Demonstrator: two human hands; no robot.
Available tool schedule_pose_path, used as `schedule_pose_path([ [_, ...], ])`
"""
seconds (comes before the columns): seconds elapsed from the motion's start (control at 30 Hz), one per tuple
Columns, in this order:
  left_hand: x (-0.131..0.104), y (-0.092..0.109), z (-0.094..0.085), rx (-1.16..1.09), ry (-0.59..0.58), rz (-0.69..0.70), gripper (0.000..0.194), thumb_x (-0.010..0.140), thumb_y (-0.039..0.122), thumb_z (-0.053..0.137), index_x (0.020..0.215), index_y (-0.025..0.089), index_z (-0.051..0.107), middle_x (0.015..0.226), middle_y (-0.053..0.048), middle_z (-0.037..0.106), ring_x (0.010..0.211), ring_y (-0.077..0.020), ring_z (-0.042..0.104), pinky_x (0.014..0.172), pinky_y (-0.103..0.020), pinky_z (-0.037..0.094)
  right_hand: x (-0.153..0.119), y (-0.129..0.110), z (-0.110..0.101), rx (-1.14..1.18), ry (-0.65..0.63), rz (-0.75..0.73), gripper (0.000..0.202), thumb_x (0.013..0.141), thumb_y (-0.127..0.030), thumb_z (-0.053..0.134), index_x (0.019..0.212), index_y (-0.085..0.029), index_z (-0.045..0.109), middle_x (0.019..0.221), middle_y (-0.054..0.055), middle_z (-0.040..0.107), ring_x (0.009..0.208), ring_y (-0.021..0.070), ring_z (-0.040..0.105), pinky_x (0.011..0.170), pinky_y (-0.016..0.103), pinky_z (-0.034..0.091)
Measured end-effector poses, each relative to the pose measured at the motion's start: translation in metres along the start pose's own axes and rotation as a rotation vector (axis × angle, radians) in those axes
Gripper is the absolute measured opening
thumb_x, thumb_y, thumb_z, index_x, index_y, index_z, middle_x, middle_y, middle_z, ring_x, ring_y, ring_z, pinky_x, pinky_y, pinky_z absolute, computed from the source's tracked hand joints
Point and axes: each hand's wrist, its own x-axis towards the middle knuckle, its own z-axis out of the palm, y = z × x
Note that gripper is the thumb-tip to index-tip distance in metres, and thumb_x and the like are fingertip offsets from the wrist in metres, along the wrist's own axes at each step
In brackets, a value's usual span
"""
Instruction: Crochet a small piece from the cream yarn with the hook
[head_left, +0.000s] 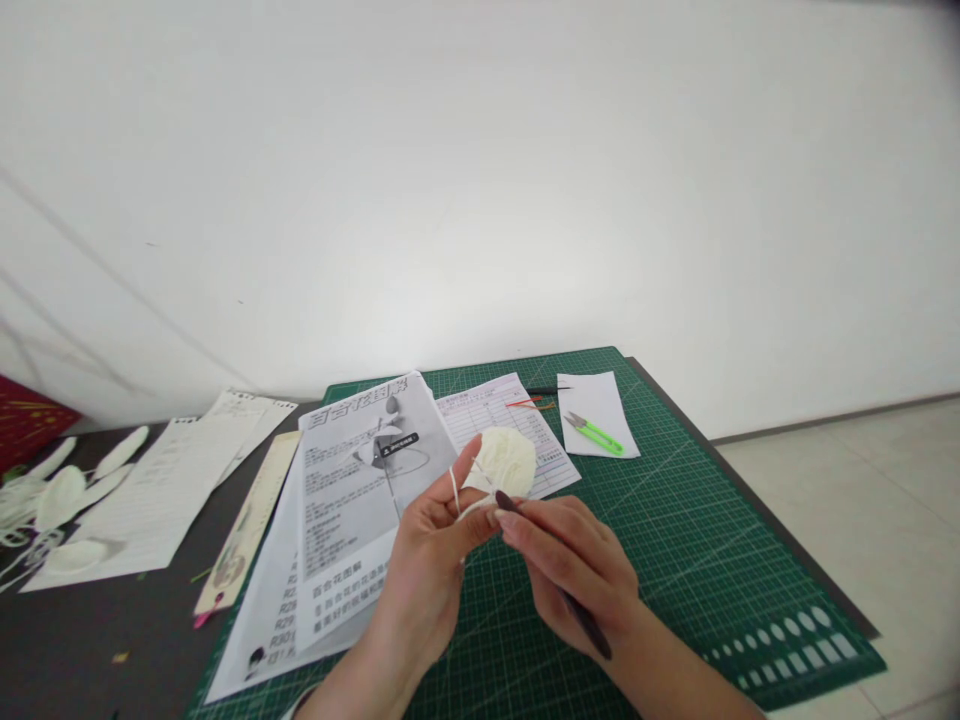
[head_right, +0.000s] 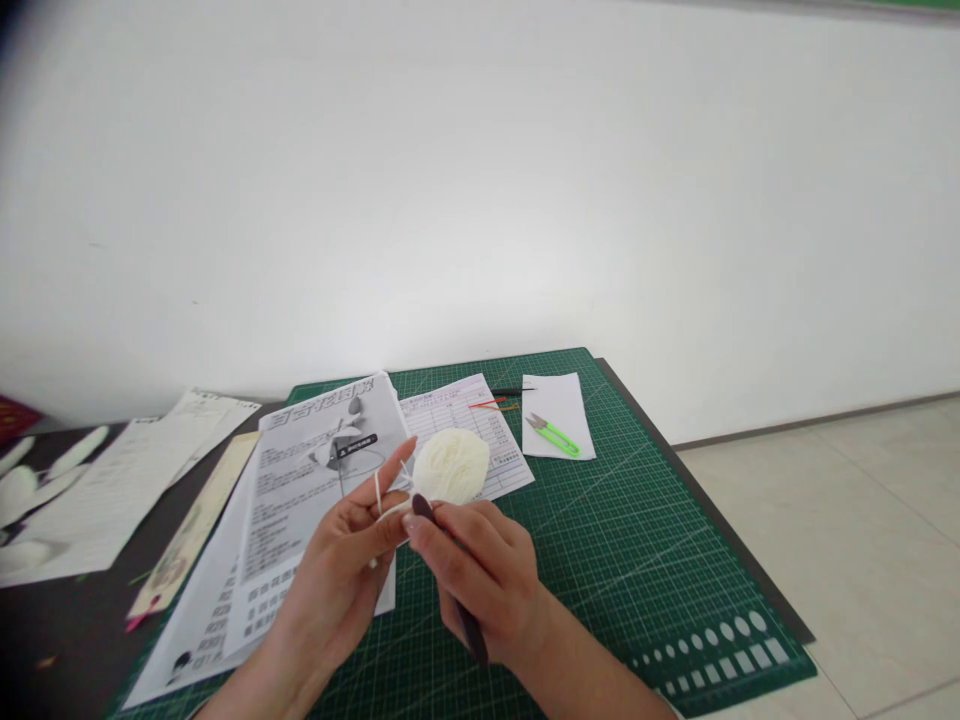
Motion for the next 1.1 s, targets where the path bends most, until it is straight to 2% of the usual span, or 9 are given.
schedule_pose_path([
  [0.07, -0.001, 0.003, -0.001, -0.049, -0.032, -0.047, 0.066, 0.064, 0.006, 0.08, 0.127, 0.013, 0.059, 0.051, 0.012, 0.051, 0.05, -0.0026, 0.048, 0.064, -0.016, 0.042, 0.002, 0.0, -0.002, 0.06, 0.03, 0.061, 0.042, 0.078, 0.005, 0.058, 0.113, -0.016, 0.068, 0.09, 0.012, 0.072, 0.078, 0.0212, 0.068, 0.065, 0.033, 0.059],
  [0.17, -0.001, 0.008, -0.003, -0.041, -0.058, -0.05, 0.061, 0.065, 0.005, 0.08, 0.122, 0.017, 0.063, 0.052, 0.011, 0.052, 0.051, -0.0013, 0.048, 0.064, -0.014, 0.04, 0.005, -0.001, -0.002, 0.276, 0.123, 0.326, 0.036, 0.08, 0.001, 0.06, 0.102, -0.023, 0.073, 0.083, 0.006, 0.07, 0.064, 0.0152, 0.065, 0.055, 0.028, 0.056],
  [0.27, -0.002, 0.012, -0.005, 0.032, -0.068, -0.028, 0.061, 0.065, 0.007, 0.081, 0.122, 0.02, 0.064, 0.053, 0.009, 0.059, 0.056, -0.0046, 0.057, 0.071, -0.018, 0.042, 0.006, 0.0, -0.002, 0.53, 0.193, 0.548, 0.025, 0.081, -0.007, 0.063, 0.094, -0.025, 0.075, 0.082, 0.004, 0.069, 0.057, 0.0121, 0.061, 0.043, 0.022, 0.052],
  [0.33, -0.002, 0.014, -0.007, 0.069, -0.079, -0.045, 0.065, 0.063, 0.009, 0.082, 0.123, 0.022, 0.063, 0.056, 0.007, 0.063, 0.063, -0.0093, 0.064, 0.076, -0.022, 0.043, 0.004, 0.002, -0.003, 0.629, 0.219, 0.629, 0.019, 0.082, -0.012, 0.065, 0.091, -0.025, 0.076, 0.08, 0.003, 0.068, 0.056, 0.0113, 0.06, 0.039, 0.019, 0.05],
  [0.47, -0.003, 0.017, -0.011, 0.093, -0.106, -0.07, 0.069, 0.061, 0.012, 0.084, 0.125, 0.025, 0.062, 0.061, 0.005, 0.067, 0.068, -0.0149, 0.07, 0.076, -0.025, 0.045, 0.003, 0.006, -0.008, 0.678, 0.234, 0.671, 0.013, 0.082, -0.017, 0.068, 0.09, -0.023, 0.076, 0.076, 0.004, 0.068, 0.057, 0.0109, 0.06, 0.039, 0.017, 0.046],
  [0.67, -0.003, 0.024, -0.012, 0.096, -0.124, -0.07, 0.058, 0.062, 0.012, 0.083, 0.116, 0.026, 0.068, 0.053, 0.01, 0.058, 0.062, -0.0128, 0.068, 0.075, -0.027, 0.046, 0.006, 0.006, -0.013, 0.715, 0.286, 0.721, 0.008, 0.081, -0.021, 0.07, 0.086, -0.023, 0.076, 0.072, 0.003, 0.066, 0.055, 0.0117, 0.059, 0.038, 0.018, 0.045],
  [0.9, -0.004, 0.027, -0.013, 0.079, -0.187, -0.089, 0.055, 0.061, 0.011, 0.083, 0.112, 0.027, 0.071, 0.054, 0.009, 0.057, 0.064, -0.0161, 0.07, 0.073, -0.027, 0.049, 0.009, 0.006, -0.013, 0.788, 0.32, 0.773, 0.006, 0.079, -0.024, 0.072, 0.082, -0.022, 0.076, 0.067, 0.003, 0.065, 0.051, 0.0096, 0.056, 0.037, 0.015, 0.044],
  [1.1, -0.004, 0.029, -0.014, 0.069, -0.243, -0.12, 0.054, 0.062, 0.009, 0.081, 0.112, 0.025, 0.071, 0.053, 0.008, 0.053, 0.057, -0.0134, 0.066, 0.069, -0.027, 0.052, 0.011, 0.005, -0.015, 0.808, 0.313, 0.776, 0.006, 0.078, -0.026, 0.073, 0.079, -0.021, 0.076, 0.066, 0.003, 0.064, 0.05, 0.0095, 0.056, 0.036, 0.015, 0.043],
])
